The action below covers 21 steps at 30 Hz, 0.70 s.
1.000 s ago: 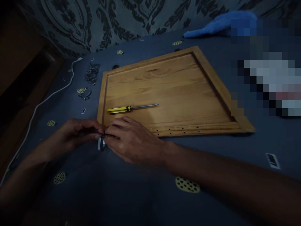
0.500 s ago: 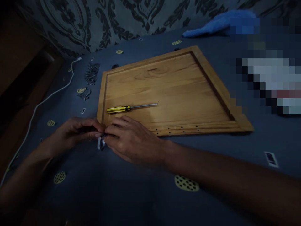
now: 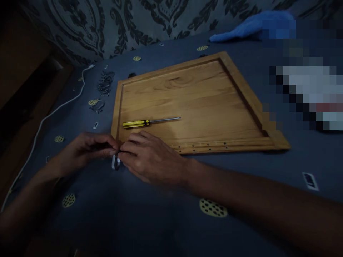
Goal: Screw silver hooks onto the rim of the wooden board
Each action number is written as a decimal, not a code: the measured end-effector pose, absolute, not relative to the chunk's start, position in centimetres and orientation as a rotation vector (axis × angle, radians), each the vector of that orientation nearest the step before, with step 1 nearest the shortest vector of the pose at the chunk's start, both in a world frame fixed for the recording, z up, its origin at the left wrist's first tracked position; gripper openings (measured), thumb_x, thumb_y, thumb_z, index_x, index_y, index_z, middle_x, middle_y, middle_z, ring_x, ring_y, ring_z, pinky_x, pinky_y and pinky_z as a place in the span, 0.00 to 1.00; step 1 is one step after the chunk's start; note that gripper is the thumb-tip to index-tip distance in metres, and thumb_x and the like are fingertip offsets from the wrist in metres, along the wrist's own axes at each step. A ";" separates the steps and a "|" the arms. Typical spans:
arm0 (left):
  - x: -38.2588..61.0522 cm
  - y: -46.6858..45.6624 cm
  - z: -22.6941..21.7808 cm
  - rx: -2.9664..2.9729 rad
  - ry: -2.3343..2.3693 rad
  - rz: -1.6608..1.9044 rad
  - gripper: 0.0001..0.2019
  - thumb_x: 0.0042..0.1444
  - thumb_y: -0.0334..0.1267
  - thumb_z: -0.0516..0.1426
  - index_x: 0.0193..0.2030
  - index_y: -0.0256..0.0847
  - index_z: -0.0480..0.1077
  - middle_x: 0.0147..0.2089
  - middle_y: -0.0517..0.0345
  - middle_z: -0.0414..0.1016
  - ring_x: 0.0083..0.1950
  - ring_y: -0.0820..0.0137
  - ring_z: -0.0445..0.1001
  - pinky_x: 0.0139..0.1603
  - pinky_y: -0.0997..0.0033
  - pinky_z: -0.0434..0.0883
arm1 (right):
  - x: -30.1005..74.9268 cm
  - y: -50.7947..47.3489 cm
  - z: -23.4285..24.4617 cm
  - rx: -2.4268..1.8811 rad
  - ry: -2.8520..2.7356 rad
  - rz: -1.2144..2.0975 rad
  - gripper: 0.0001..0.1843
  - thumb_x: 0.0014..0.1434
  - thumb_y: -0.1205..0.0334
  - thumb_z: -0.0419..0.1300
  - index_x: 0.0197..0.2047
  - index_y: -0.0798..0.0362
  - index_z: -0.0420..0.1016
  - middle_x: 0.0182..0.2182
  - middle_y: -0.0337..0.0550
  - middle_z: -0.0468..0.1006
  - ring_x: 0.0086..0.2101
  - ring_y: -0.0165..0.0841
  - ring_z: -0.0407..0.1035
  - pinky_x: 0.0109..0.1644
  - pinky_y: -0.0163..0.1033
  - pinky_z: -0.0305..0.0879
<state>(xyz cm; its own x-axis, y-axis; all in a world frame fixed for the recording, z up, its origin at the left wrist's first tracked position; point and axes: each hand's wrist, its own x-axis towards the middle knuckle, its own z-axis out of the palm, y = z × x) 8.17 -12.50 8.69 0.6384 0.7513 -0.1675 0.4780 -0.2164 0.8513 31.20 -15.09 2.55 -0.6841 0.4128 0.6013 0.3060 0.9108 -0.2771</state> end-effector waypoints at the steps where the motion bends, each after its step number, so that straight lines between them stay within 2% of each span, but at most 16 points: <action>1: 8.1 -12.5 8.6 1.863 0.975 0.354 0.05 0.64 0.36 0.64 0.38 0.39 0.80 0.34 0.57 0.82 0.35 0.71 0.80 0.37 0.77 0.76 | 31.2 -15.1 2.6 -0.511 -2.376 0.200 0.14 0.74 0.68 0.53 0.49 0.61 0.81 0.43 0.51 0.84 0.45 0.39 0.72 0.52 0.47 0.74; 8: 7.8 -12.2 8.1 1.837 0.998 0.365 0.06 0.62 0.39 0.66 0.37 0.39 0.82 0.32 0.58 0.82 0.32 0.72 0.78 0.33 0.78 0.74 | 31.1 -15.1 2.4 -0.506 -2.370 0.153 0.13 0.74 0.69 0.54 0.47 0.61 0.81 0.41 0.51 0.84 0.43 0.38 0.72 0.50 0.46 0.74; 15: 7.9 -12.2 8.1 1.780 1.047 0.341 0.08 0.60 0.41 0.67 0.37 0.38 0.82 0.34 0.56 0.83 0.34 0.70 0.79 0.34 0.76 0.75 | 31.1 -15.1 2.4 -0.497 -2.366 0.130 0.13 0.73 0.69 0.55 0.46 0.63 0.81 0.40 0.51 0.84 0.42 0.38 0.72 0.49 0.45 0.74; 21: 8.0 -12.2 8.2 1.803 1.043 0.328 0.10 0.62 0.44 0.66 0.36 0.39 0.80 0.31 0.57 0.80 0.32 0.71 0.76 0.33 0.75 0.74 | 31.1 -15.0 2.4 -0.482 -2.358 0.125 0.13 0.73 0.69 0.55 0.46 0.64 0.82 0.42 0.53 0.84 0.44 0.40 0.74 0.51 0.47 0.76</action>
<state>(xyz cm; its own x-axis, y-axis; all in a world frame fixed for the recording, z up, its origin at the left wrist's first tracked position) 7.97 -12.16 8.18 0.5932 0.7733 -0.2237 0.5064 -0.1424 0.8505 31.14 -15.00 2.38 -0.6742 0.3762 0.6356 0.3069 0.9254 -0.2221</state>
